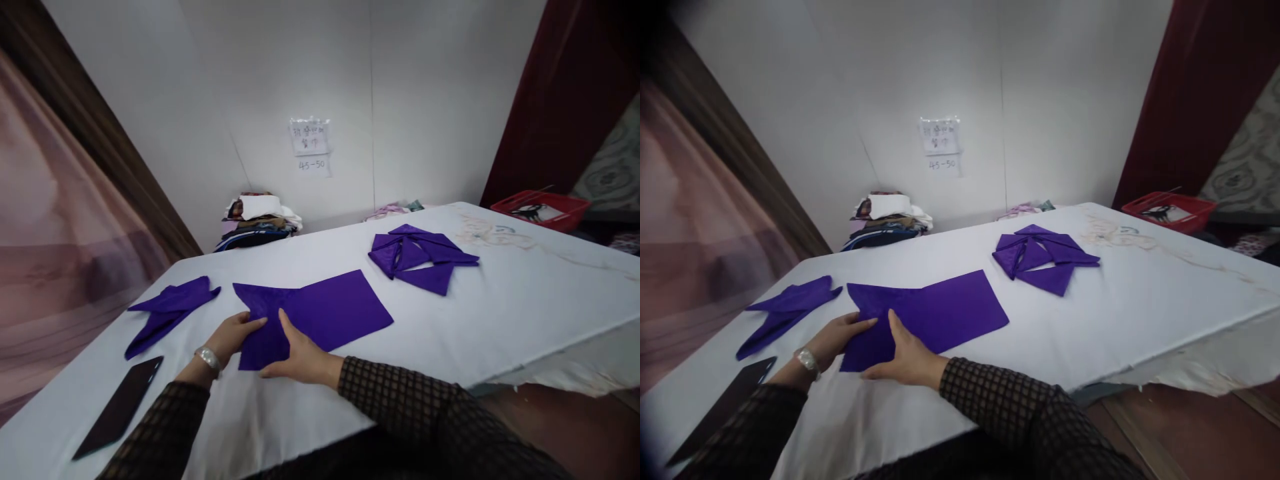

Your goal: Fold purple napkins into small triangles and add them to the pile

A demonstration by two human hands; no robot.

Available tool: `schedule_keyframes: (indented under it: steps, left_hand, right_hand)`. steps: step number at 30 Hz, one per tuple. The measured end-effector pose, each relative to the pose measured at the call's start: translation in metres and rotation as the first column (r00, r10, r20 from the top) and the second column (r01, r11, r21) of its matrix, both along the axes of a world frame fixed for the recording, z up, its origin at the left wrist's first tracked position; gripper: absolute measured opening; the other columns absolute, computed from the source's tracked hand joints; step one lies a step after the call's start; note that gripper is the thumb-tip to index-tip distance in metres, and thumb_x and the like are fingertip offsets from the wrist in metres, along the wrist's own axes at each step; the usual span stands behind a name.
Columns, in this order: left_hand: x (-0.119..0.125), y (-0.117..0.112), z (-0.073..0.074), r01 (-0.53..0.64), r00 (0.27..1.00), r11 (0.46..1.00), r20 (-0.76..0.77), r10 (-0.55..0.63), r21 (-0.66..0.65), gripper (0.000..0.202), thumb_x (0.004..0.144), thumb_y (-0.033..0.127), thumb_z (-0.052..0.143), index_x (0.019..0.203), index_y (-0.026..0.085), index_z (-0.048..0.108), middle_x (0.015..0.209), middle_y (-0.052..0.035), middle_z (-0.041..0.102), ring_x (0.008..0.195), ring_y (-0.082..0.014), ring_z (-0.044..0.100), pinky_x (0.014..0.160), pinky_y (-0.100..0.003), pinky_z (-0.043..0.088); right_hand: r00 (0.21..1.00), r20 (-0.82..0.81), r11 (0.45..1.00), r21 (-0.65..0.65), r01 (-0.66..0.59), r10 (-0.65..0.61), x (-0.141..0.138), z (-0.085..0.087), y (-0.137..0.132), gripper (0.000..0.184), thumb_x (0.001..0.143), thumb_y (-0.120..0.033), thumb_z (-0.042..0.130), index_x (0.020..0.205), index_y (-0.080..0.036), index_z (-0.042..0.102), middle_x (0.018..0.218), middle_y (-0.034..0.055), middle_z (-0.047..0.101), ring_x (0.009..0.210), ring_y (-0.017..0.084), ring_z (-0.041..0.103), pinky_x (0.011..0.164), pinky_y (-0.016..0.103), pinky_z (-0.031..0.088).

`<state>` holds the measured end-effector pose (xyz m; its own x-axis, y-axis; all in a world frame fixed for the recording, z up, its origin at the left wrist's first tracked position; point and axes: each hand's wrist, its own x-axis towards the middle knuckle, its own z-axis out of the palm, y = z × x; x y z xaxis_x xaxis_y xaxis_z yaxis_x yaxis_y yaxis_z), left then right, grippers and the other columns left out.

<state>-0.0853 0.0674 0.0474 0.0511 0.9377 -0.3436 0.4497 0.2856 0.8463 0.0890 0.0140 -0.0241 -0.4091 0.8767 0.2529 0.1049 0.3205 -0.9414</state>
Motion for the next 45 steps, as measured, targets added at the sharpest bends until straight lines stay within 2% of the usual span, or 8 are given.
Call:
schedule_keyframes:
  steps: [8,11,14,21,27,35,41,45]
  left_hand:
    - [0.109,0.028,0.004,0.289,0.940,0.909,-0.270,-0.210,0.299,0.027,0.064,0.037,0.063,0.054,0.020,0.045,0.043,0.0071,0.042,0.047,-0.0110,0.049,0.044,-0.022,0.037]
    - [0.151,0.028,-0.006,0.343,0.939,0.895,-0.078,-0.335,0.284,0.030,0.073,0.048,0.054,0.070,0.018,0.058,0.058,0.0017,0.058,0.056,-0.0129,0.057,0.051,-0.023,0.044]
    - [0.172,0.017,-0.023,0.387,0.901,0.854,0.056,-0.431,0.349,0.039,0.077,0.051,0.050,0.087,0.016,0.063,0.081,-0.0047,0.068,0.071,-0.0157,0.063,0.063,-0.027,0.050]
    - [0.117,-0.004,-0.076,0.257,0.966,0.727,-0.190,-0.176,0.636,0.028,0.083,0.041,0.046,0.088,0.021,0.065,0.093,-0.0045,0.068,0.089,-0.0190,0.061,0.084,-0.034,0.049]
    - [0.078,-0.020,-0.107,0.169,0.971,0.728,-0.238,-0.009,0.664,0.027,0.084,0.037,0.045,0.093,0.021,0.064,0.106,-0.0077,0.064,0.104,-0.0213,0.058,0.092,-0.037,0.048]
    - [0.083,-0.023,-0.114,0.257,0.947,0.672,-0.319,-0.033,0.694,0.036,0.087,0.040,0.044,0.110,0.018,0.061,0.124,-0.0094,0.057,0.120,-0.0211,0.049,0.106,-0.040,0.038]
    - [0.084,-0.021,-0.119,0.422,0.876,0.658,-0.467,-0.120,0.623,0.037,0.086,0.040,0.047,0.109,0.017,0.064,0.125,-0.0109,0.058,0.117,-0.0229,0.052,0.105,-0.040,0.040]
    - [0.085,-0.022,-0.119,0.435,0.855,0.677,-0.508,-0.105,0.593,0.037,0.085,0.039,0.048,0.110,0.017,0.065,0.127,-0.0111,0.057,0.117,-0.0242,0.053,0.104,-0.042,0.041]
  right_hand:
    - [0.824,-0.531,0.967,-0.244,0.074,-0.197,0.038,0.008,0.014,0.098,0.073,-0.047,0.069,0.148,-0.026,0.009,0.145,0.0069,0.039,0.129,0.023,0.040,0.105,0.043,0.035]
    - [0.710,-0.642,0.935,-0.349,0.064,-0.288,0.083,0.005,0.021,0.073,0.083,-0.051,0.054,0.144,-0.024,0.024,0.132,0.0071,0.054,0.116,0.021,0.053,0.097,0.040,0.043]
    - [0.738,-0.574,0.859,-0.512,0.015,-0.355,0.128,-0.005,0.023,0.058,0.088,-0.056,0.039,0.130,-0.017,0.046,0.115,0.0103,0.064,0.103,0.023,0.062,0.088,0.040,0.049]
    - [0.721,-0.402,0.707,-0.686,0.171,-0.565,0.160,-0.024,0.022,0.059,0.085,-0.033,0.053,0.138,-0.016,0.034,0.116,0.0113,0.064,0.095,0.020,0.065,0.082,0.036,0.053]
    - [0.780,-0.236,0.666,-0.688,0.286,-0.579,0.154,-0.027,0.025,0.085,0.072,-0.015,0.063,0.146,-0.022,0.021,0.136,0.0119,0.049,0.097,0.020,0.064,0.079,0.034,0.054]
    - [0.819,-0.171,0.775,-0.472,0.420,-0.548,0.170,-0.002,0.043,0.075,0.069,-0.007,0.052,0.141,-0.025,0.036,0.110,0.0042,0.066,0.068,0.014,0.065,0.065,0.030,0.054]
    - [0.795,-0.046,0.682,-0.545,0.488,-0.605,0.192,-0.015,0.043,0.078,0.069,-0.002,0.049,0.144,-0.016,0.030,0.091,0.0046,0.070,0.058,0.014,0.063,0.059,0.029,0.052]
    - [0.793,-0.095,0.690,-0.562,0.457,-0.602,0.195,-0.025,0.040,0.078,0.070,-0.001,0.048,0.144,-0.013,0.028,0.093,0.0066,0.071,0.060,0.015,0.064,0.060,0.028,0.052]
